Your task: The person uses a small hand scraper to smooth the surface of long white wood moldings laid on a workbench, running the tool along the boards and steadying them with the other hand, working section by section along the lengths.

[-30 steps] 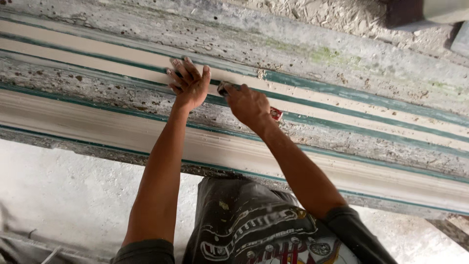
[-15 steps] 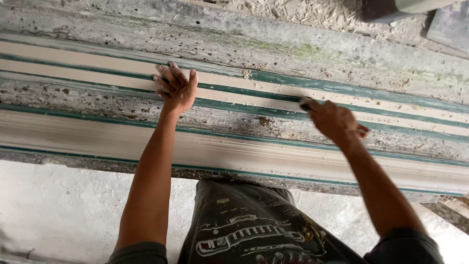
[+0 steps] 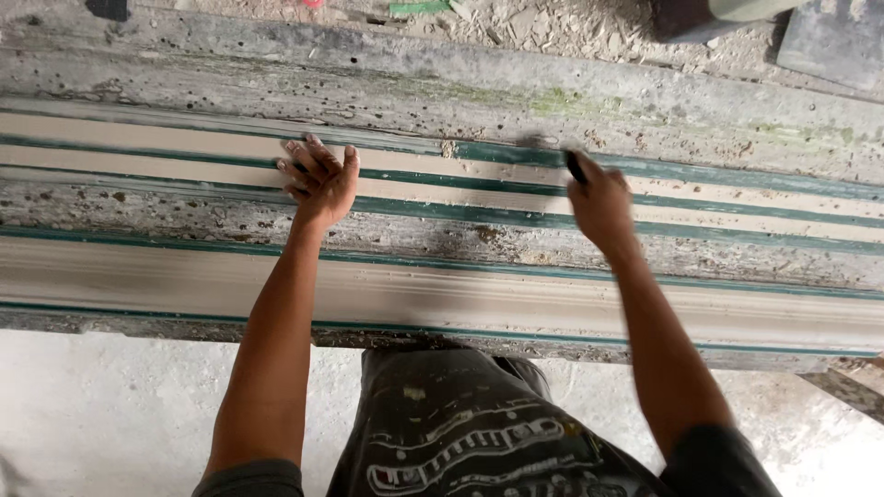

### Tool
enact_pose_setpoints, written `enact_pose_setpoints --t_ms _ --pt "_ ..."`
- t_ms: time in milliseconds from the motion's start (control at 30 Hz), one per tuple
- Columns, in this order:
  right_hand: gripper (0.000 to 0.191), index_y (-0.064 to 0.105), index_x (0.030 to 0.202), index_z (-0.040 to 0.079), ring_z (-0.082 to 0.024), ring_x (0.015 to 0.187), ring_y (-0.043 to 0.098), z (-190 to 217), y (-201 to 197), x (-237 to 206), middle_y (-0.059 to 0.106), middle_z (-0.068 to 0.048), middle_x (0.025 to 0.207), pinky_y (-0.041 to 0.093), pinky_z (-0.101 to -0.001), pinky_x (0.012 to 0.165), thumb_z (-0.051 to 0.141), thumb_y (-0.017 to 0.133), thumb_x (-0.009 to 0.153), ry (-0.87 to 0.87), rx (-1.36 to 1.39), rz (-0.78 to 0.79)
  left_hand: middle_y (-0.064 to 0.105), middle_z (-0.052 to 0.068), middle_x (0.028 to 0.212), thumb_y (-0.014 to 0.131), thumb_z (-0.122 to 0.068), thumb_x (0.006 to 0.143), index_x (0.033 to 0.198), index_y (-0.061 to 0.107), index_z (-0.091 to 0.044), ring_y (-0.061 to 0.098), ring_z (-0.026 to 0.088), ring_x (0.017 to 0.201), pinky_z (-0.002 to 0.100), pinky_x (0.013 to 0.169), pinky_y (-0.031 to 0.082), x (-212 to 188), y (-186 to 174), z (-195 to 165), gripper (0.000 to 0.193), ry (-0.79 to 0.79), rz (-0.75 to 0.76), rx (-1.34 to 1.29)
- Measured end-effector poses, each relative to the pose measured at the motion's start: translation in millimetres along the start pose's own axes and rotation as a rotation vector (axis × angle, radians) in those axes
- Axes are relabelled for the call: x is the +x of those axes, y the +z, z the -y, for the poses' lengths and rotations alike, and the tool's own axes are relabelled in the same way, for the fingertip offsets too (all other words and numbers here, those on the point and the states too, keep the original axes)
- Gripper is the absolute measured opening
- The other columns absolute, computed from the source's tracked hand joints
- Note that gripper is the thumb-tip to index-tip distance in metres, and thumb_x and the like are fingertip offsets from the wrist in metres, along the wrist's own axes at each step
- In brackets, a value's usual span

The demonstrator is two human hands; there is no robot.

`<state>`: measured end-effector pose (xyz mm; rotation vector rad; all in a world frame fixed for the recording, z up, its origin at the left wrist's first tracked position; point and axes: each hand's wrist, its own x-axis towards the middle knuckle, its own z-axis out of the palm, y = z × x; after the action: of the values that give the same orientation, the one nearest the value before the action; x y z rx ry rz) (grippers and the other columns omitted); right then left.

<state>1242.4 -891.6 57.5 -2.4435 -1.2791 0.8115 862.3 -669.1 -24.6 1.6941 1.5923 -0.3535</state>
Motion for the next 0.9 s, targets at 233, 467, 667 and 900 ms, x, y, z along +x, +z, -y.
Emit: enact_pose_setpoints --t_ms 233,467,667,900 --pt "0.035 0.058 0.139 0.006 -0.018 0.042 0.059 29 0 26 0.067 -0.017 0.068 0.052 -0.0356 0.034 0.017 0.051 0.106 0.065 -0.451 0.290 -0.020 0.026 0.169 0.014 -0.083 0.091 0.166 -0.009 -0.010 -0.019 0.059 0.150 0.072 0.119 0.001 -3 2 -4 0.107 -0.012 -0.022 -0.028" --pt "0.028 0.064 0.134 0.017 -0.015 0.052 0.061 41 -45 53 0.071 -0.008 0.075 0.051 -0.0330 0.045 0.027 0.044 0.117 -0.067 -0.456 0.301 -0.009 0.029 0.169 0.015 -0.080 0.095 0.165 0.000 -0.005 -0.010 0.063 0.149 0.073 0.119 0.004 -3 2 3 0.103 0.013 -0.019 0.075" --pt "0.045 0.052 0.152 0.024 -0.015 0.051 0.062 53 -6 59 0.068 -0.009 0.072 0.053 -0.0313 0.044 0.021 0.047 0.107 0.301 0.306 0.327 -0.006 0.030 0.168 0.014 -0.078 0.095 0.165 0.001 -0.006 -0.009 0.063 0.148 0.074 0.116 0.002 -4 3 5 0.101 0.061 -0.031 0.031" --pt "0.041 0.049 0.149 0.016 -0.019 0.050 0.059 56 -48 46 0.067 -0.014 0.072 0.047 -0.0358 0.041 0.019 0.044 0.108 0.300 -0.042 0.505 -0.015 0.028 0.166 0.017 -0.080 0.092 0.163 -0.005 -0.007 -0.016 0.061 0.146 0.071 0.115 -0.003 -8 2 7 0.104 0.049 -0.024 -0.107"
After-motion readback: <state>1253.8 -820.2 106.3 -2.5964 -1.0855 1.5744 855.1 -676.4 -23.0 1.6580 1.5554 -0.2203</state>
